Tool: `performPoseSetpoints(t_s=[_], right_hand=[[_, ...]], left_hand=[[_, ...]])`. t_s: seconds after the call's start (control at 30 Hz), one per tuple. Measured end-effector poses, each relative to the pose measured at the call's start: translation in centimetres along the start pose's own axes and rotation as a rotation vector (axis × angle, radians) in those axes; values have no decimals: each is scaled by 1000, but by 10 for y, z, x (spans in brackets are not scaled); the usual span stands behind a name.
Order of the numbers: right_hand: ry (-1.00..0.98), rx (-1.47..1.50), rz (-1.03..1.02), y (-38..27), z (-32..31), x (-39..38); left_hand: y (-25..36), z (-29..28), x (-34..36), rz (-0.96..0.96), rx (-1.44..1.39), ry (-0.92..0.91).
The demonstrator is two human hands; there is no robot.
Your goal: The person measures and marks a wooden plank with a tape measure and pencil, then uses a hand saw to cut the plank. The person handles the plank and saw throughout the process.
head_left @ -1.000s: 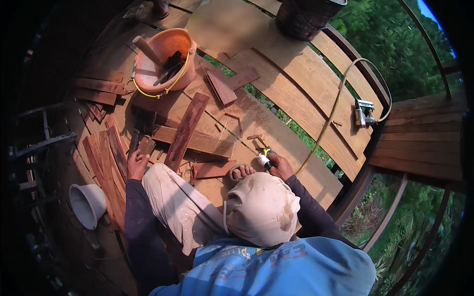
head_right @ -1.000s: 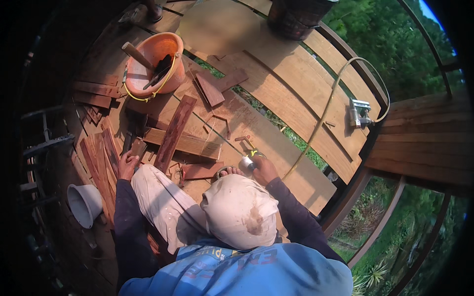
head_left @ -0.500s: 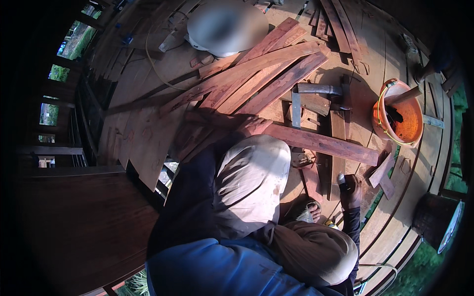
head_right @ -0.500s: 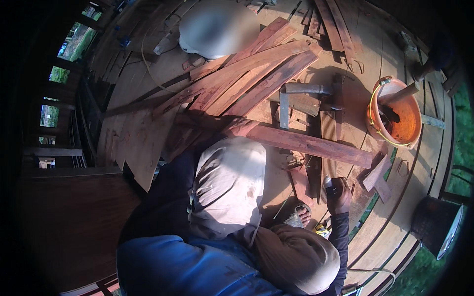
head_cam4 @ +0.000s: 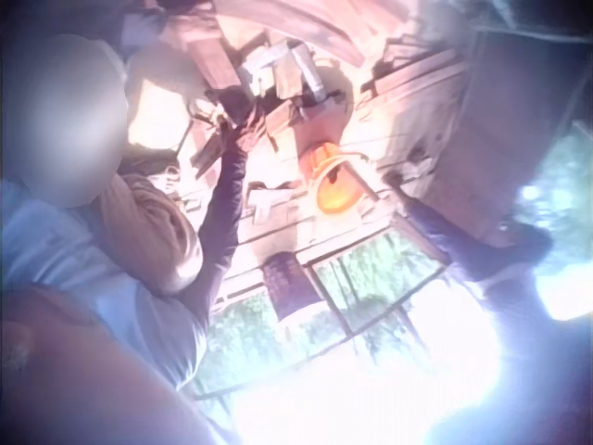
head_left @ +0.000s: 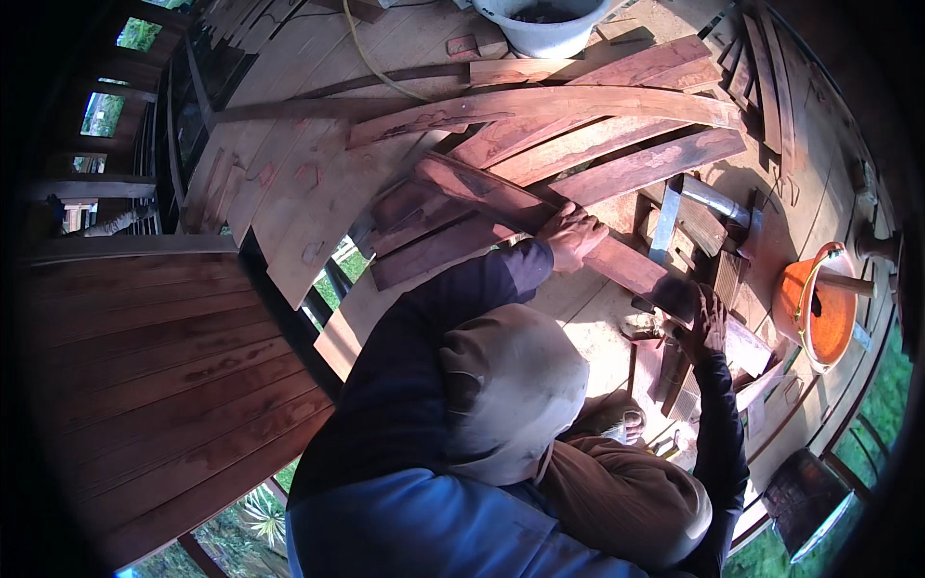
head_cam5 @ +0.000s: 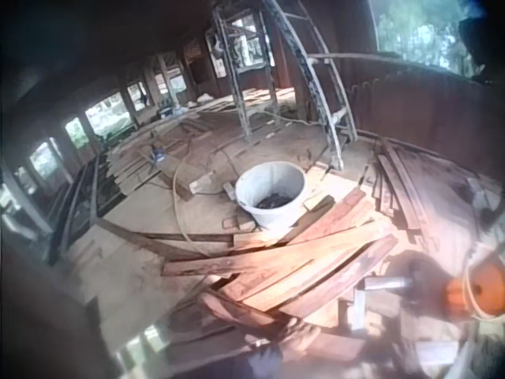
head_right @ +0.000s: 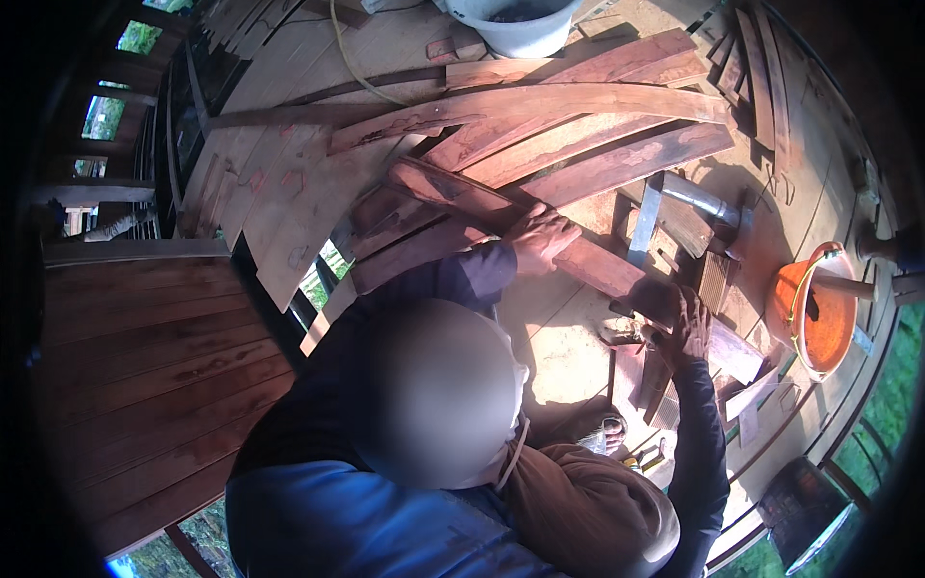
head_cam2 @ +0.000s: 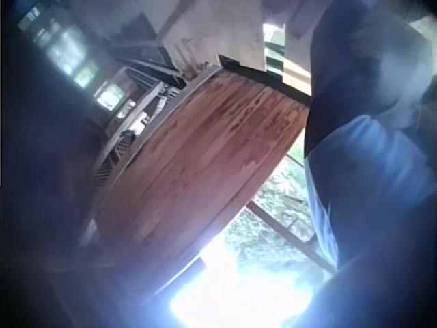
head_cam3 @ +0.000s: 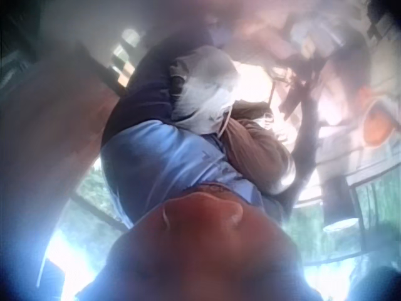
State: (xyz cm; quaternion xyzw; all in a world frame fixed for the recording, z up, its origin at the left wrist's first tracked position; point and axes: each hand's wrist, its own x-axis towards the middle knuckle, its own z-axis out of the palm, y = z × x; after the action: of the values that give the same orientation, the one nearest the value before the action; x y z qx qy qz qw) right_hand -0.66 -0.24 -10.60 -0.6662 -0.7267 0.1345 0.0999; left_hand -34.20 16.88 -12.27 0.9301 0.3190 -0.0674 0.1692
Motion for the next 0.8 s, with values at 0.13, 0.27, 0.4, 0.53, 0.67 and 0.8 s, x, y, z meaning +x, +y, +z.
performPoseSetpoints(t_s=[0.13,0.27,0.4,0.53,0.67,0.8], right_hand=[[-92,-55,116,-4,8,12],[-82,-73,73,-19,11,35],[-56,-122,48,-41,12,65],[-105,-143,96,-57,18,87],[-185,-139,100,-59,24,89],[-243,-167,136,-44,25,76]], left_hand=[[-8,-10,2,20,-83,-55],[-32,-17,-4,44,-151,66],[-69,-34,-3,53,-10,83],[-94,-38,-10,11,-6,144],[-95,-33,-23,7,-70,114],[-77,-22,-22,30,-63,123]])
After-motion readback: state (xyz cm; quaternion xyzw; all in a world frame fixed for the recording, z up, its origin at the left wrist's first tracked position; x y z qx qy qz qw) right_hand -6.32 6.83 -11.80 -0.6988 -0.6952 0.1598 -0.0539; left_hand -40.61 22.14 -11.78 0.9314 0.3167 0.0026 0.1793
